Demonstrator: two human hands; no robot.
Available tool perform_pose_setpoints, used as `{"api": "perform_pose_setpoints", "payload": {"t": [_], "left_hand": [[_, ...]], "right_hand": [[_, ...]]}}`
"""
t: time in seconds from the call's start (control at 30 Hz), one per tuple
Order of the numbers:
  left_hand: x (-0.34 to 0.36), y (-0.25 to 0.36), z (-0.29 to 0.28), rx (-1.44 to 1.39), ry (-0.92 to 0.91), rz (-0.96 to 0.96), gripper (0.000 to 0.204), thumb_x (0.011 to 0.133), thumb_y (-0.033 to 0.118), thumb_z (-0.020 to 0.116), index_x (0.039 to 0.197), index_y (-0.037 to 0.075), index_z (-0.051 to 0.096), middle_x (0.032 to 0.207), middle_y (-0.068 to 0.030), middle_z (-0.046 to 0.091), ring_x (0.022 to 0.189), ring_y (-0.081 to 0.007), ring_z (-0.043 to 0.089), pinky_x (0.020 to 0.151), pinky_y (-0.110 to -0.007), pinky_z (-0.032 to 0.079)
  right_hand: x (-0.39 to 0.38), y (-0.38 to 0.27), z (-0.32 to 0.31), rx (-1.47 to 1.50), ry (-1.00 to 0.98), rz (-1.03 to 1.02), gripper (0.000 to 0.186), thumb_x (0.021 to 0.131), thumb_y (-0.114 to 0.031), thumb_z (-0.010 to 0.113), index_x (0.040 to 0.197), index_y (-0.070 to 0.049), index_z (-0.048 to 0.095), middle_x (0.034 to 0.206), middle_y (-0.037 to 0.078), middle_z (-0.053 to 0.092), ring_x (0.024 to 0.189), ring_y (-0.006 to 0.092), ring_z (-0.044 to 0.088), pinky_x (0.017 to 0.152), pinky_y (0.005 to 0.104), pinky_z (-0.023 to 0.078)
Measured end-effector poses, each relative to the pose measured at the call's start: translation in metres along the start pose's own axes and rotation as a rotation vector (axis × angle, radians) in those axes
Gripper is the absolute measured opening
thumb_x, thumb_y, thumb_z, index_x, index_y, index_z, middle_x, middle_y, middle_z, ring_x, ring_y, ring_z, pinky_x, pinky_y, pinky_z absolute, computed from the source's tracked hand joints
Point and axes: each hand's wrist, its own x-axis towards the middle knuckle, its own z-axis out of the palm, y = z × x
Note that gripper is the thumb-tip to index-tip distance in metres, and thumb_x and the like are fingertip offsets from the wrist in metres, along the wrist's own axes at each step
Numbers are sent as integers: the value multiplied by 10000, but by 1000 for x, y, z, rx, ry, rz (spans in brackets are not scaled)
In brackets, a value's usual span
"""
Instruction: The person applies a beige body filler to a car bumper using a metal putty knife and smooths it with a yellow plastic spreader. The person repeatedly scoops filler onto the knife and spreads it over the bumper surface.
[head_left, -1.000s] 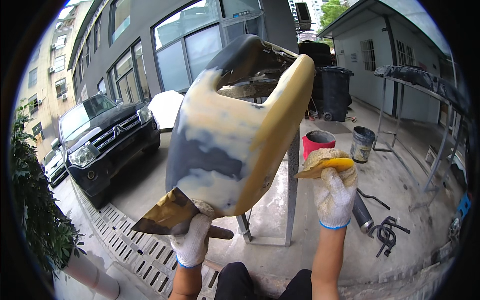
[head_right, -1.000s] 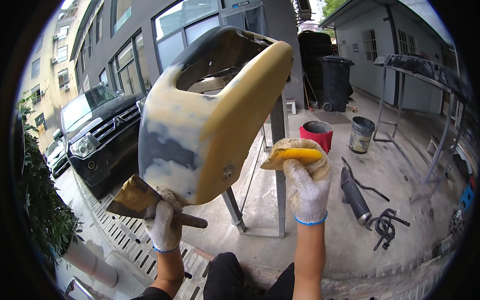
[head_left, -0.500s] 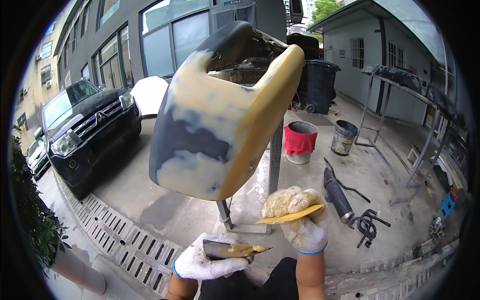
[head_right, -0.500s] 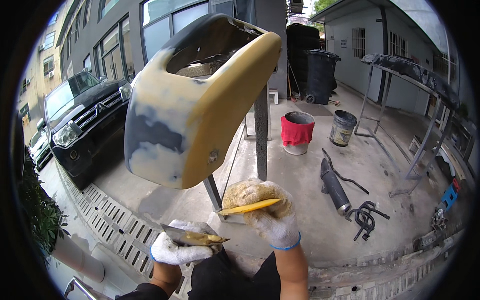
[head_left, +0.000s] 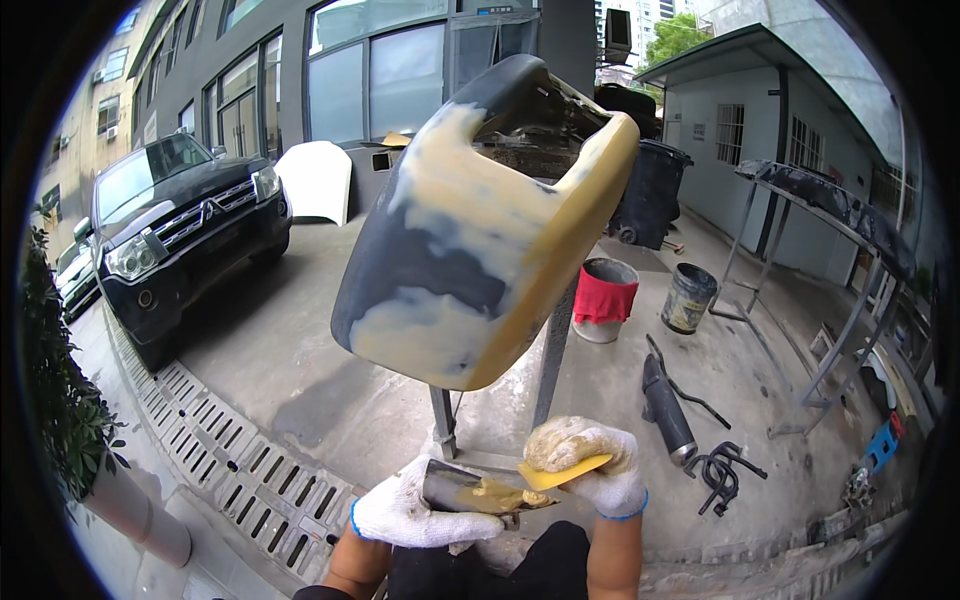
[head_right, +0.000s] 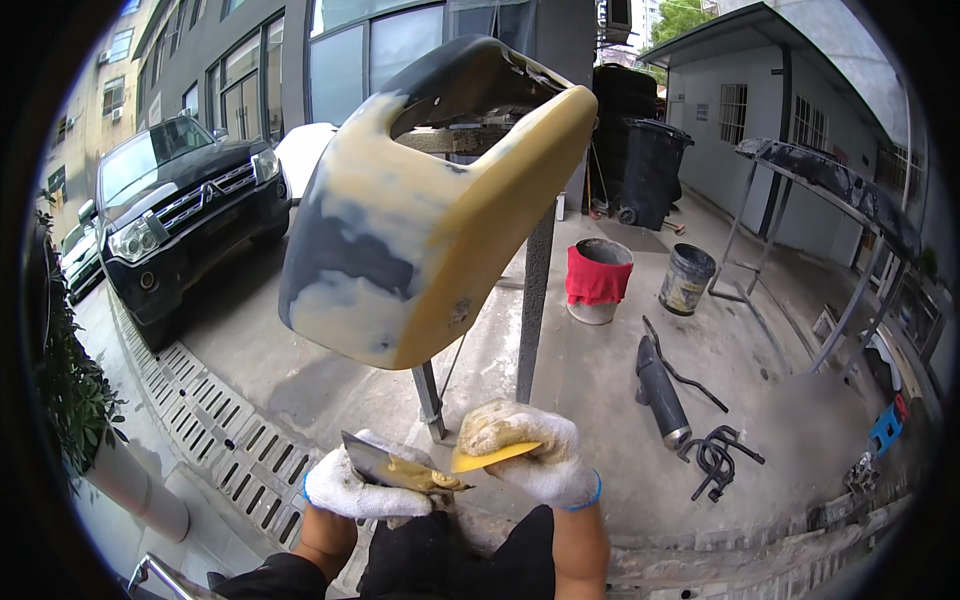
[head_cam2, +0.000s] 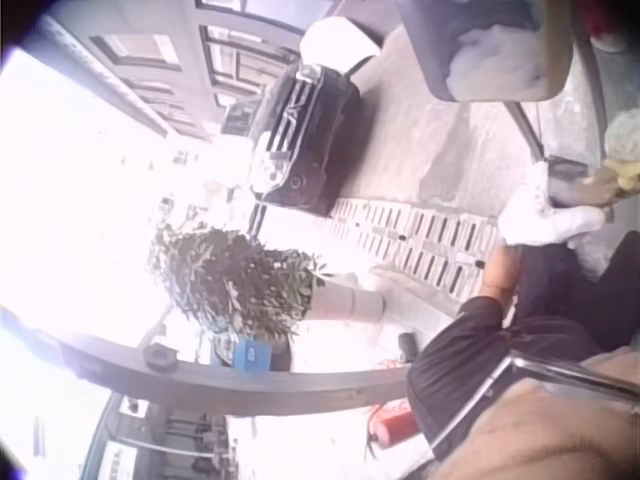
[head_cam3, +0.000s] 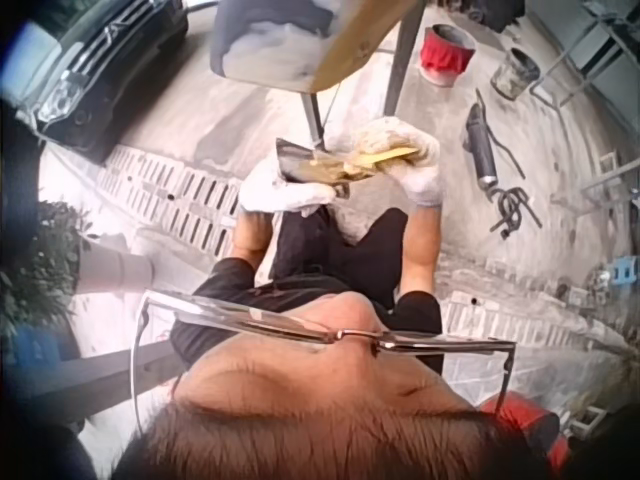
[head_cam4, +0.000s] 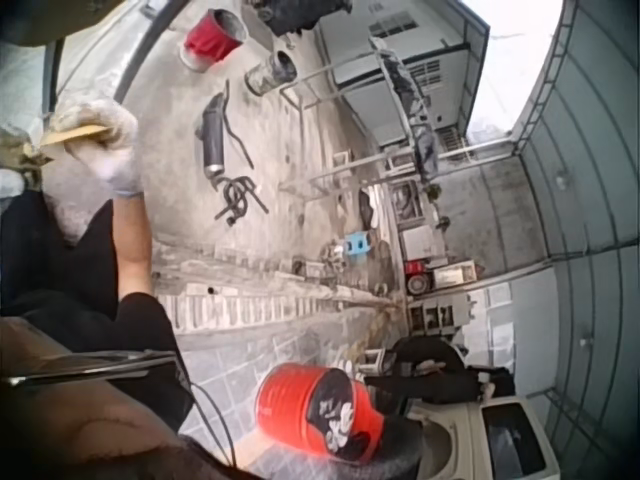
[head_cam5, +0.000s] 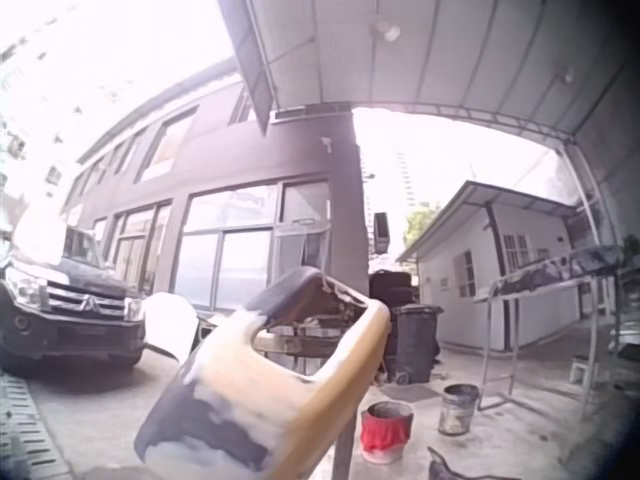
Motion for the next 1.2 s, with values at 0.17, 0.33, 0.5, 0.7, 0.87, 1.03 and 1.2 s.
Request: {"api": "perform_pose_setpoints", "payload": {"t": [0.17,0.33,0.5,0.7,0.87,1.03,1.2], "left_hand": [[1,-6,-6,34,-107,-139,335,799,151,795,1059,-18,668,667,-37,662,529,-85,590,505,-237,473],[1,-12,-6,93,-108,-151,327,804,180,793,1037,-16,674,640,-40,655,514,-88,590,503,-242,471],[-2,-10,-7,105,-147,-121,276,820,189,780,1000,0,691,621,-25,648,515,-79,588,507,-242,467],[-9,-9,-8,106,-249,-118,308,829,203,780,1020,-12,670,620,-20,645,541,-71,594,519,-237,463],[-11,-29,-7,63,-298,-217,322,809,223,800,983,-10,661,628,-18,649,542,-68,595,510,-234,455],[-18,-33,-5,101,-227,-177,293,818,243,789,947,6,675,617,-18,656,520,-68,591,476,-227,439],[-18,-19,-1,83,-262,-215,276,836,251,769,952,14,687,606,-19,659,478,-67,568,447,-221,430]], "right_hand": [[-12,12,6,442,200,-73,258,825,-195,739,965,-34,593,904,103,592,847,283,575,733,493,498],[-16,0,23,494,203,-92,213,884,-274,666,946,-91,573,846,82,545,782,268,512,680,507,455],[-25,8,18,303,91,5,215,825,-177,711,949,-30,614,943,126,610,872,281,582,770,496,495],[-18,4,14,276,21,103,302,715,-49,812,961,4,644,1038,172,661,983,281,650,868,430,541],[-18,4,23,500,43,22,247,739,-53,783,916,4,620,954,175,641,907,319,630,797,475,529],[-19,-1,18,222,-140,-8,279,727,109,696,997,44,668,1022,165,684,1045,271,639,956,408,484],[-29,-5,17,165,37,183,312,760,34,715,1062,34,638,1104,173,651,1052,275,628,933,410,498]]}}
